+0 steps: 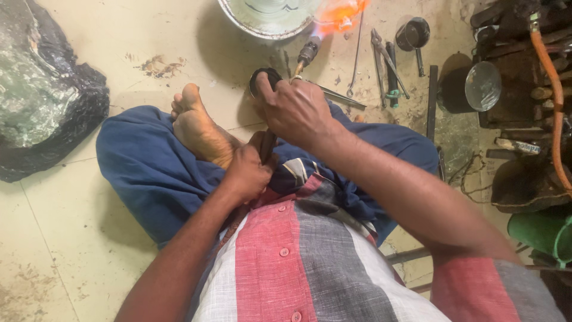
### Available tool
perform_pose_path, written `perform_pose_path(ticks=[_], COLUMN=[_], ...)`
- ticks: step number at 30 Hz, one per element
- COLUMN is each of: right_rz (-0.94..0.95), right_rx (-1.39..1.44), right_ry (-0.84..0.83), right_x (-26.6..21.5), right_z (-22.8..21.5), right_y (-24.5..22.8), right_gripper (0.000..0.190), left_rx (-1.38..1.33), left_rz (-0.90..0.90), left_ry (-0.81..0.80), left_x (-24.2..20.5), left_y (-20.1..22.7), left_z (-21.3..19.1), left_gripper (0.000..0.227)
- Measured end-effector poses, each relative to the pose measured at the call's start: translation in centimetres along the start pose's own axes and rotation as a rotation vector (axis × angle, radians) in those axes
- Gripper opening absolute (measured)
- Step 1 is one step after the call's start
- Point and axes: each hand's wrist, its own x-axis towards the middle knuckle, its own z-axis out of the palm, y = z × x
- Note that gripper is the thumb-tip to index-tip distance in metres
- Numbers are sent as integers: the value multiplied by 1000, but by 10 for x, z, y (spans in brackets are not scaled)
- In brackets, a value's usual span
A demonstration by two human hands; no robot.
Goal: The person sits on the floor and uses a blowtorch to heat a metal rod, then applies molten solder to a white statue head using a small metal cup and a rod. The person repeatedly heats the rod and applies solder to the statue's surface.
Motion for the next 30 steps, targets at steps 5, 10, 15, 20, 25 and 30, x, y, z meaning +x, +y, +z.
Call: perform_pose_path(ticks=[5,10,15,20,25,30], right_rz=[19,-96,-90,-88,-71,403], right_rx=[112,284,340,331,310,229], right_ry=[262,469,449,450,548,407], right_x=[-27,-45,-43,-41,-61,-70], right_z=[-7,6,16,8,8,44], right_y=[-17,-12,-3,-6,17,127], right_gripper=[60,51,43,44,59,22], left_rx=[97,108,104,112,26,87], left_rz=[303,297,298,255,-137,181], left_ry=[136,138,142,125,-11,126], left_x=[3,5,4,0,-5,-2], left_y=[-9,-21,-16,-3,5,-1], left_z=[1,7,5,1,-2,0], left_gripper=[27,29,34,34,33,28])
